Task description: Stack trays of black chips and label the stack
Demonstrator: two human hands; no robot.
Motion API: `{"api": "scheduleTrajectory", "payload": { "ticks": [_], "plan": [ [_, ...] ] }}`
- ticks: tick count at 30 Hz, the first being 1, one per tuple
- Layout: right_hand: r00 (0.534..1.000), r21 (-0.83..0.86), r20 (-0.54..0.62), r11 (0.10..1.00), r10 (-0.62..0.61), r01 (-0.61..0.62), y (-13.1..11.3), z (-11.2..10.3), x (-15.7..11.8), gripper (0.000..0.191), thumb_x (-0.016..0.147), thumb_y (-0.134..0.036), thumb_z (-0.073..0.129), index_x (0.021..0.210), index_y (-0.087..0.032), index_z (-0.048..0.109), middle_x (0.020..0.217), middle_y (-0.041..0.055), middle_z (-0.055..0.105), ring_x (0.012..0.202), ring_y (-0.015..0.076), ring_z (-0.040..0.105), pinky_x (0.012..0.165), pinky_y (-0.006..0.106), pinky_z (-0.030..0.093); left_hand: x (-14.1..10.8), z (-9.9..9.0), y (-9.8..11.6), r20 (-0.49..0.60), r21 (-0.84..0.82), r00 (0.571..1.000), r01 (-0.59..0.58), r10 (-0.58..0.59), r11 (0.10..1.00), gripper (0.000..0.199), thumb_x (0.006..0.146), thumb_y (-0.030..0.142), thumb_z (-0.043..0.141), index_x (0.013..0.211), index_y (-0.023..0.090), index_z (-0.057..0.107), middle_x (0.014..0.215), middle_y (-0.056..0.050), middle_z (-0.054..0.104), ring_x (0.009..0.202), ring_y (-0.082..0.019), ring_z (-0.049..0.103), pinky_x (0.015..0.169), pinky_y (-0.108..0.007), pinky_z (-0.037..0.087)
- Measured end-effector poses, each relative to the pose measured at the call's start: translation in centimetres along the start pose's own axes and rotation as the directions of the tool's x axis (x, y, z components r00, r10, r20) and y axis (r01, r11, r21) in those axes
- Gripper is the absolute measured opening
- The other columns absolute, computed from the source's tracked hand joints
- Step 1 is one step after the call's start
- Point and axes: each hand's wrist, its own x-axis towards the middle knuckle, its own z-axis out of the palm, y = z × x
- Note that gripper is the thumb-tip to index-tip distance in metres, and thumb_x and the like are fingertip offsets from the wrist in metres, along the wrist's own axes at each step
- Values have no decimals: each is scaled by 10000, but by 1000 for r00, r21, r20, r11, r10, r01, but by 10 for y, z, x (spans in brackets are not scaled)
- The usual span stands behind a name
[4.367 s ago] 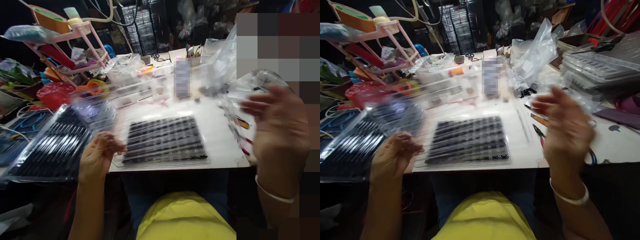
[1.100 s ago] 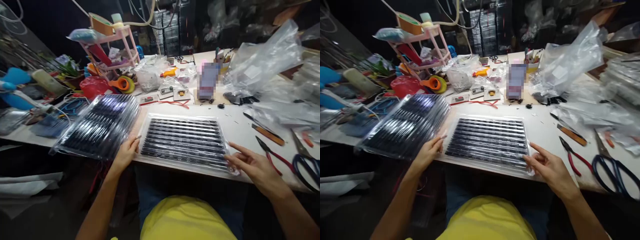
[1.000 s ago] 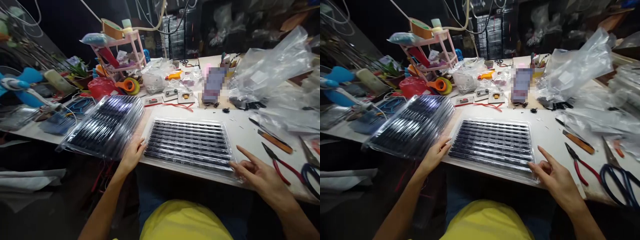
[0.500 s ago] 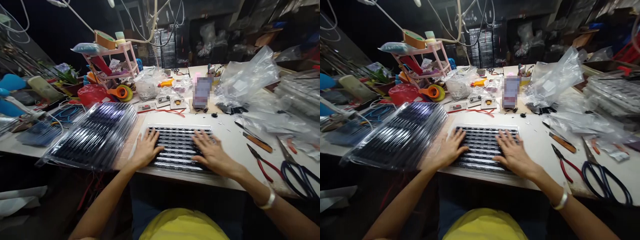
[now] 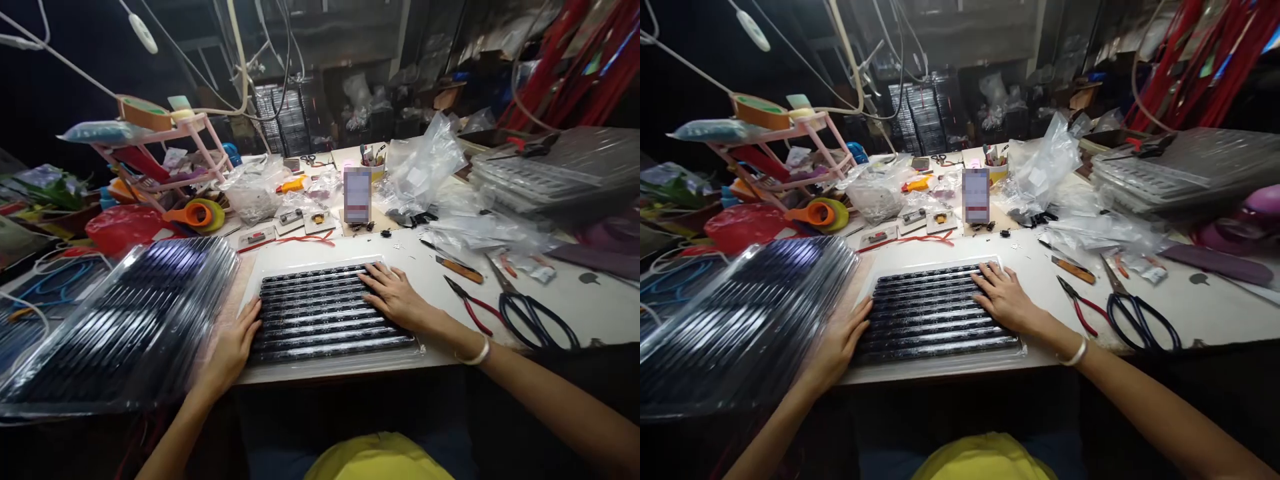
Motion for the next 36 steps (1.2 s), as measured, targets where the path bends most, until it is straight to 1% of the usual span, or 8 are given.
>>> {"api": "scheduleTrajectory", "payload": {
  "ticks": [4, 8, 13, 18, 21, 24, 31, 36],
  "plan": [
    [996, 90, -80, 994, -48, 55, 15, -16, -61, 450, 950, -186, 305, 1384, -164, 425, 1426, 117, 419, 1337, 230, 348, 1052, 458, 375, -50, -16, -6, 44, -68, 998, -42, 45, 997, 465, 936, 272, 369, 1399, 233, 385, 1471, -76, 359, 1331, -220, 350, 1095, -438, 293],
    [987, 81, 8, 984, -161, 160, 16, -31, -123, 594, 873, -76, 339, 1447, -225, 306, 1471, 49, 359, 1373, 219, 266, 1047, 428, 399, -90, -17, 4, 145, -2, 979, -147, 146, 989, 568, 908, 135, 345, 1439, 327, 283, 1497, -42, 323, 1350, -225, 316, 1082, -448, 323],
    [980, 22, -112, 985, -166, 169, 5, -15, -153, 646, 875, -133, 431, 1479, -181, 206, 1445, 113, 397, 1368, 274, 275, 1035, 481, 396, -104, 12, -3, -139, 92, 963, -220, 231, 971, 584, 874, 119, 437, 1386, 382, 337, 1482, -38, 353, 1355, -273, 320, 1043, -544, 355],
    [927, 164, -321, 953, -194, 256, 14, -16, -130, 466, 893, -158, 466, 1351, -240, 440, 1287, 87, 577, 1283, 264, 431, 982, 461, 448, -82, 8, -3, -213, -40, 960, -193, 181, 980, 380, 896, 204, 435, 1245, 337, 503, 1363, -30, 521, 1248, -250, 482, 1004, -466, 396],
    [924, 333, -381, 935, 12, 125, 20, -37, -98, 244, 935, -330, 400, 1056, -248, 596, 989, 58, 694, 935, 232, 657, 763, 385, 543, -46, -16, 17, -301, -179, 953, -67, 10, 982, 291, 922, 336, 363, 1103, 260, 578, 1211, -57, 624, 1151, -256, 556, 948, -417, 441],
    [859, 375, -458, 926, 227, -44, 17, -54, -59, 266, 943, -432, 365, 888, -227, 525, 678, 20, 614, 569, 197, 589, 532, 338, 471, 0, -37, 36, -438, -121, 877, 158, -196, 980, 364, 938, 449, 298, 1032, 199, 544, 948, -82, 666, 889, -245, 629, 752, -364, 487],
    [912, 334, 99, 850, 398, -408, 12, -38, -12, 508, 959, -532, 183, 633, -230, 428, 518, 11, 559, 492, 169, 570, 483, 274, 423, 42, -25, 28, -155, 229, 931, 360, -332, 904, 530, 942, 465, 206, 799, 162, 617, 723, -141, 660, 726, -285, 642, 639, -348, 441],
    [901, 63, 165, 907, 402, -416, 16, -22, -12, 451, 931, -499, 338, 675, -194, 550, 615, 94, 628, 602, 262, 627, 559, 352, 446, 40, -7, 22, -53, 414, 936, 338, -349, 845, 519, 927, 421, 264, 759, 123, 655, 779, -202, 672, 825, -338, 645, 754, -429, 444]
  ]
}}
